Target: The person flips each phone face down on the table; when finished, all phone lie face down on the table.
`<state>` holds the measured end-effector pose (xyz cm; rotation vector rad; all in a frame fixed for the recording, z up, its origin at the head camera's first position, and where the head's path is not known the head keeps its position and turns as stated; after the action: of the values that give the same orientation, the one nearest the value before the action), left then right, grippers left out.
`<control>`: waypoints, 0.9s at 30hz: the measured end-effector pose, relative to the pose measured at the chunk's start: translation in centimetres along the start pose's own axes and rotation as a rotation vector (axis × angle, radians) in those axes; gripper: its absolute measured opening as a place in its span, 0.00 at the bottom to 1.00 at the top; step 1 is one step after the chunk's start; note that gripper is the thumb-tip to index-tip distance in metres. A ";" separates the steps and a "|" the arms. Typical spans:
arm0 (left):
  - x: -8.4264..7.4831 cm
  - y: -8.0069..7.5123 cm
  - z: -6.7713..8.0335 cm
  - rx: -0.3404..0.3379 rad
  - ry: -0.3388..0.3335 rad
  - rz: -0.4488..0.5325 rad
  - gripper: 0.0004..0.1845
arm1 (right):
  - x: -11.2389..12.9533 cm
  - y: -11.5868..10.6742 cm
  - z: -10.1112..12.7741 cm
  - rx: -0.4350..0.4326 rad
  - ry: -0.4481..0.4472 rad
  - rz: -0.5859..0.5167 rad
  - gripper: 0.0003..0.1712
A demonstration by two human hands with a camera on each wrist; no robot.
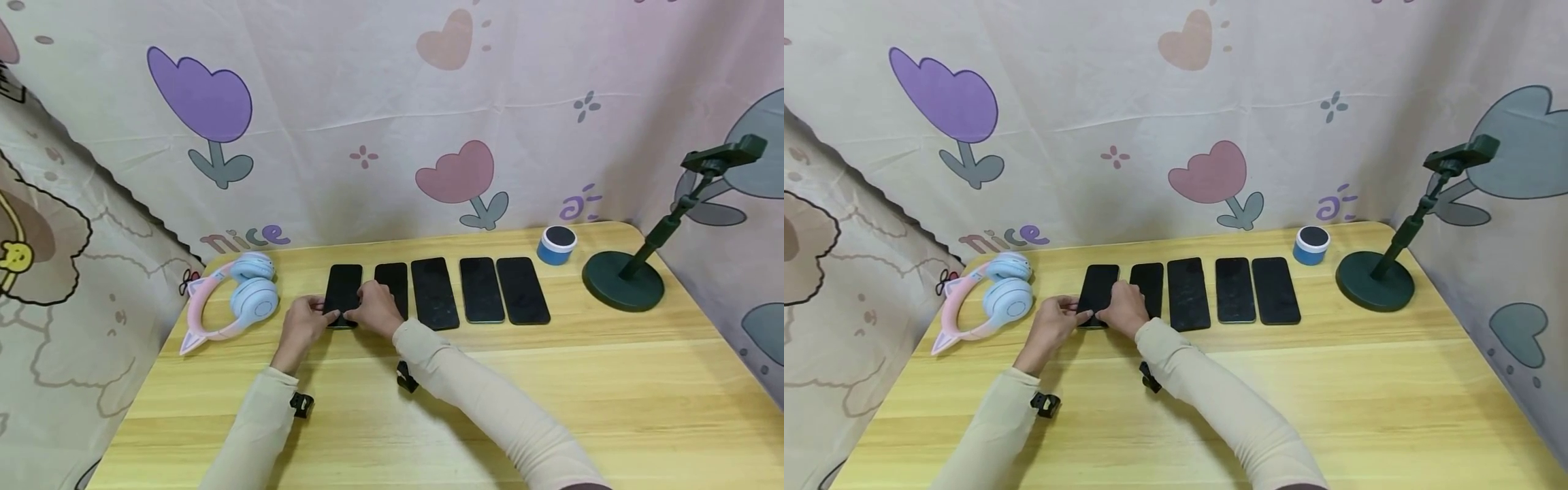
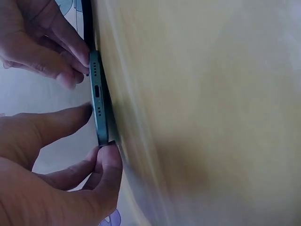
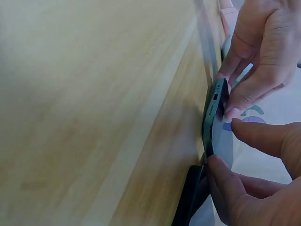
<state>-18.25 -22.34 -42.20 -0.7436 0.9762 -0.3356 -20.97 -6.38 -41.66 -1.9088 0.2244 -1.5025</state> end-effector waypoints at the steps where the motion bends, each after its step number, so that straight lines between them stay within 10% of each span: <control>1: 0.0 0.0 0.0 -0.006 0.001 0.009 0.23 | 0.0 0.1 0.0 -0.005 0.001 -0.007 0.29; 18: 0.4 -1.0 0.6 -0.060 0.095 0.148 0.15 | -0.1 0.7 0.0 -0.053 -0.041 -0.068 0.20; 27: 0.0 -1.4 1.1 -0.042 0.092 0.200 0.16 | -0.1 1.1 0.1 -0.075 -0.022 -0.149 0.31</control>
<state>-17.17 -22.92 -40.82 -0.6665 1.1372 -0.1768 -20.65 -7.10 -42.45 -2.0396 0.1321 -1.5889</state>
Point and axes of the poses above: each hand's wrist, its own z-axis away from the middle knuckle, its own y-axis out of the palm, x = y × z, the point moved 1 cm from there along -z, towards the middle knuckle, and after that the axes turned 14 degrees about -y, right-handed, at the moved point
